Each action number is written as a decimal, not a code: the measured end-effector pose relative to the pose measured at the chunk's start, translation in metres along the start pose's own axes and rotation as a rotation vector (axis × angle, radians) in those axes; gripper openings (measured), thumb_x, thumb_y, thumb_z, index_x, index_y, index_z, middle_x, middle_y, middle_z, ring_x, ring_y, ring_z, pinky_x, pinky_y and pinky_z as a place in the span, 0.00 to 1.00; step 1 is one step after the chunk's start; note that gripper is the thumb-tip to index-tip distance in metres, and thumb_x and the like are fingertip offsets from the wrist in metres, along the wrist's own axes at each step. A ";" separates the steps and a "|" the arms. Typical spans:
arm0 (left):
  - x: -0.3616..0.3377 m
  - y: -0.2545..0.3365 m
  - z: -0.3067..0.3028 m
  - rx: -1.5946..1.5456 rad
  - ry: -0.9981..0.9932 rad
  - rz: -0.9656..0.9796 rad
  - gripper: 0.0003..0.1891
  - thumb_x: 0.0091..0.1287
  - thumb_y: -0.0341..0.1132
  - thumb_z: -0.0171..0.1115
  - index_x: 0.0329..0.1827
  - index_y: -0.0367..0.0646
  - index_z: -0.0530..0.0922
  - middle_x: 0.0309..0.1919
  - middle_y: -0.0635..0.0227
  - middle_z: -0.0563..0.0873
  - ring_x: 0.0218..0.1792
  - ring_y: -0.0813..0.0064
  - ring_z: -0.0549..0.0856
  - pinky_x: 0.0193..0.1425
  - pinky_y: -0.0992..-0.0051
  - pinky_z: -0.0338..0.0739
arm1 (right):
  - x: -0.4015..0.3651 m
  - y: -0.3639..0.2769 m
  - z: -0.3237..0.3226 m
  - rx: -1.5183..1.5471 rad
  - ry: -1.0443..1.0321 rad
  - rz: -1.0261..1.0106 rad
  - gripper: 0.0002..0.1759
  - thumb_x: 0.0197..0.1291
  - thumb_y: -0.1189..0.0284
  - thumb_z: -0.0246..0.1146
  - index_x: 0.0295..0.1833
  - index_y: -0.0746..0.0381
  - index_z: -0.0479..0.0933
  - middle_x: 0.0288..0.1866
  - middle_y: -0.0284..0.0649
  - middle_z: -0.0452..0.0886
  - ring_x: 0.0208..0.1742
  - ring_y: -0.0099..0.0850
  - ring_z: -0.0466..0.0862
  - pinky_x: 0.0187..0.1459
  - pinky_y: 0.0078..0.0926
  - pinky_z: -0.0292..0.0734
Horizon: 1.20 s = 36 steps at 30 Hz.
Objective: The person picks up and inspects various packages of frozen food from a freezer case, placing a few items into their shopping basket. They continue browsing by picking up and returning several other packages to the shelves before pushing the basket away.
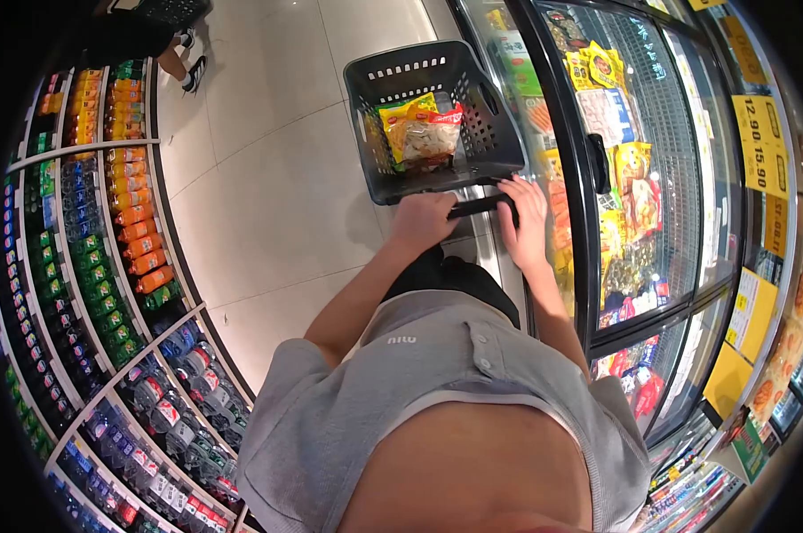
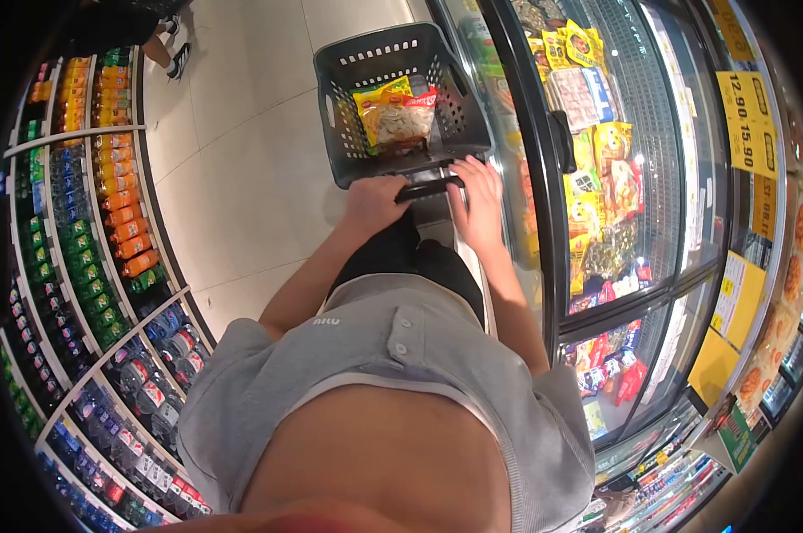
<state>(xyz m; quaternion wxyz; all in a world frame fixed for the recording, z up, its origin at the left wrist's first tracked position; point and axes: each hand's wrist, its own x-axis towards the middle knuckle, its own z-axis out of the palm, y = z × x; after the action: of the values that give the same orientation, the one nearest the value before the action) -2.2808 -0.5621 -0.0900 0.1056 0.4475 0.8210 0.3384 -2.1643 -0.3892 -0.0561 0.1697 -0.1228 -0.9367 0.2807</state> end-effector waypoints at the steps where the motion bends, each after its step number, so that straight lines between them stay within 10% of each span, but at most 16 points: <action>1: 0.005 -0.003 -0.004 -0.023 -0.021 0.006 0.15 0.45 0.37 0.72 0.35 0.44 0.78 0.28 0.63 0.84 0.31 0.60 0.84 0.34 0.65 0.79 | 0.002 0.000 0.000 -0.010 -0.036 0.037 0.18 0.58 0.75 0.61 0.56 0.61 0.73 0.58 0.42 0.76 0.66 0.42 0.70 0.68 0.45 0.55; 14: 0.079 -0.025 -0.048 -0.049 -0.301 -0.187 0.24 0.59 0.48 0.67 0.52 0.41 0.78 0.41 0.58 0.84 0.44 0.61 0.83 0.48 0.68 0.77 | -0.020 0.083 -0.051 -0.360 0.356 0.631 0.24 0.61 0.69 0.60 0.60 0.69 0.68 0.53 0.54 0.73 0.59 0.48 0.70 0.62 0.42 0.60; 18: 0.110 -0.027 -0.051 0.197 -0.109 0.122 0.30 0.63 0.49 0.63 0.62 0.39 0.71 0.53 0.50 0.77 0.56 0.54 0.76 0.60 0.64 0.71 | -0.026 0.088 -0.058 -0.283 0.329 0.606 0.27 0.61 0.68 0.61 0.63 0.69 0.66 0.55 0.55 0.74 0.56 0.47 0.73 0.60 0.40 0.64; 24: 0.178 0.044 -0.022 -0.280 -0.217 0.223 0.27 0.65 0.37 0.64 0.65 0.37 0.68 0.61 0.51 0.73 0.61 0.55 0.73 0.65 0.64 0.66 | -0.046 0.092 -0.081 -0.174 0.249 0.476 0.31 0.57 0.68 0.64 0.65 0.65 0.66 0.60 0.51 0.72 0.62 0.49 0.70 0.62 0.42 0.64; 28: 0.215 0.092 0.024 -1.159 -0.646 -0.546 0.26 0.72 0.33 0.53 0.70 0.33 0.60 0.65 0.51 0.69 0.67 0.60 0.69 0.71 0.67 0.63 | -0.064 0.096 -0.081 -0.112 0.209 0.465 0.29 0.60 0.66 0.63 0.66 0.62 0.67 0.68 0.47 0.67 0.69 0.45 0.65 0.69 0.41 0.59; 36: 0.250 0.106 0.078 -1.475 -0.922 -0.993 0.37 0.70 0.39 0.52 0.72 0.25 0.45 0.72 0.45 0.54 0.74 0.52 0.56 0.76 0.59 0.53 | -0.081 0.071 -0.083 -0.232 0.181 0.818 0.28 0.67 0.62 0.54 0.70 0.57 0.62 0.73 0.36 0.62 0.75 0.33 0.59 0.73 0.40 0.48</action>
<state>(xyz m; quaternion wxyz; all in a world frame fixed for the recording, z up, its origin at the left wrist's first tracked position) -2.3179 -0.2850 -0.0466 0.7942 -0.0359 0.3784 0.4741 -2.0487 -0.3181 -0.0515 0.1113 -0.5262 -0.8175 0.2059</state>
